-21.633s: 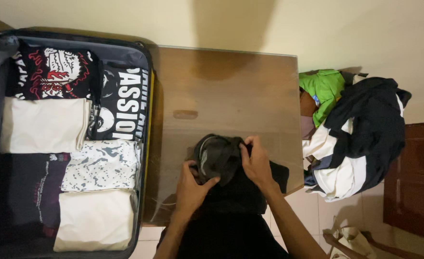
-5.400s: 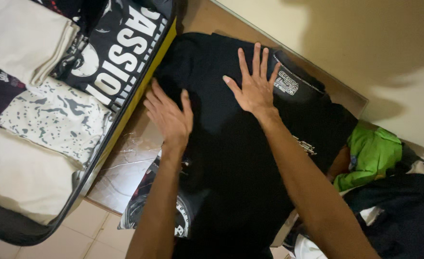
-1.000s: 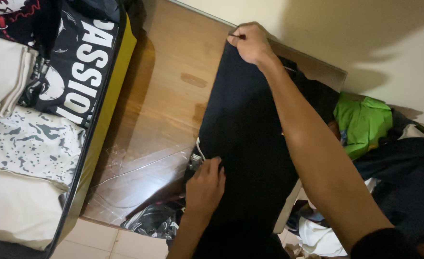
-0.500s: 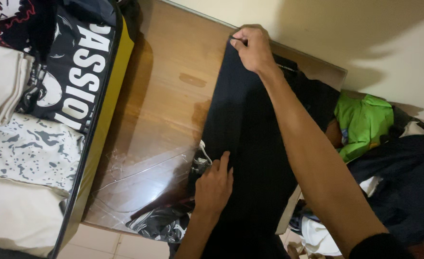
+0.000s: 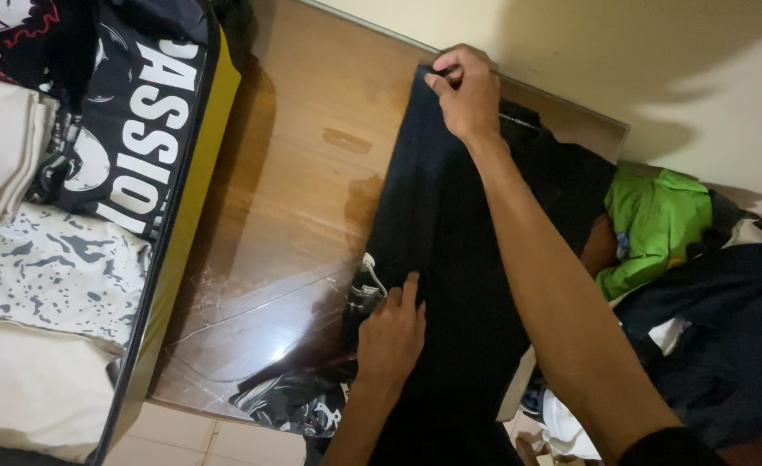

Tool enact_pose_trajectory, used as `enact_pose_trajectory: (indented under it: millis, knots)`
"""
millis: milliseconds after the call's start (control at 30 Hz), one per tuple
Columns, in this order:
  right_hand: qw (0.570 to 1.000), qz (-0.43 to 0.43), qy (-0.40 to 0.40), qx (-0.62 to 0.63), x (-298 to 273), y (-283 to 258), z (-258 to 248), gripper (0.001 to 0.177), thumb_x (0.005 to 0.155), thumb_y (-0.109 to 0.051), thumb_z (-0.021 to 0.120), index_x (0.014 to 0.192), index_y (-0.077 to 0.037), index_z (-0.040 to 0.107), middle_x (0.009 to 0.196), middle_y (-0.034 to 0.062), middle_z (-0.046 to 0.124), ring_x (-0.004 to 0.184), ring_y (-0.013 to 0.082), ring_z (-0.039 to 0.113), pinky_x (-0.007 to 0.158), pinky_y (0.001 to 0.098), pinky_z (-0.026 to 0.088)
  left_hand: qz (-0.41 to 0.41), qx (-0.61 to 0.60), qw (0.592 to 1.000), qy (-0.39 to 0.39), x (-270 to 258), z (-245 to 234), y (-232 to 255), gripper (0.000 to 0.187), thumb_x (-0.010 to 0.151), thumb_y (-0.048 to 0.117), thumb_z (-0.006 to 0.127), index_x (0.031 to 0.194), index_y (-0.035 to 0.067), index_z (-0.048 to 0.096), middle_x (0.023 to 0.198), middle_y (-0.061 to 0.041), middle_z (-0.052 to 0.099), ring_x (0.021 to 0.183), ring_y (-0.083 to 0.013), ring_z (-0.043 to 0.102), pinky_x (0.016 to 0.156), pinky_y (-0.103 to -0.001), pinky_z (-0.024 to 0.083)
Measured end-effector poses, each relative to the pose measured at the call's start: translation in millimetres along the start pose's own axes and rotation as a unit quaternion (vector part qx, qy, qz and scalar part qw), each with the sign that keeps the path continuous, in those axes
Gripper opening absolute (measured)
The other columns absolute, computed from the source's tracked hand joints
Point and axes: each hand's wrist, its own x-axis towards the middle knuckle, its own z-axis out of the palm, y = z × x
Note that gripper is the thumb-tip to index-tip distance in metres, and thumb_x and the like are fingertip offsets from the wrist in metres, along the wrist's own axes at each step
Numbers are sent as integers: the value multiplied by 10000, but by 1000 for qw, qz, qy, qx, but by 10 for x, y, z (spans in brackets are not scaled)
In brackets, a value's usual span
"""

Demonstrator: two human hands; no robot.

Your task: The person picks up shirts from a pile, spreads them out on a table, and folds them before placing them into a suitcase.

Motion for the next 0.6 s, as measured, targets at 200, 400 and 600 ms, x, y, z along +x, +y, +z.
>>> enact_pose_trajectory:
  millis: [200,400,600]
  knots:
    - [995,-81,33,-40,-25,-70,33,249,862,-151,872,944,-45,662,834,81,701,760,207,691,722,356,552,5,34,999,10,-10,23,15,595,895,213,720,1432,71,506,1020,-135,673,880,-298,725,664,-365,610]
    - [999,-23,25,-42,-48,-155,25,265,864,-200,871,906,-50,656,824,83,705,759,208,696,719,358,551,-1,48,999,-3,-16,20,17,647,891,229,721,1472,89,473,1024,-139,657,906,-305,705,674,-372,609]
    - [998,-63,24,-9,-96,-142,-63,223,918,-213,811,1002,-38,703,868,103,722,799,232,707,759,363,564,-2,49,999,-22,-44,21,17,669,895,264,723,1480,53,476,1082,-145,627,1038,-329,623,873,-418,545]
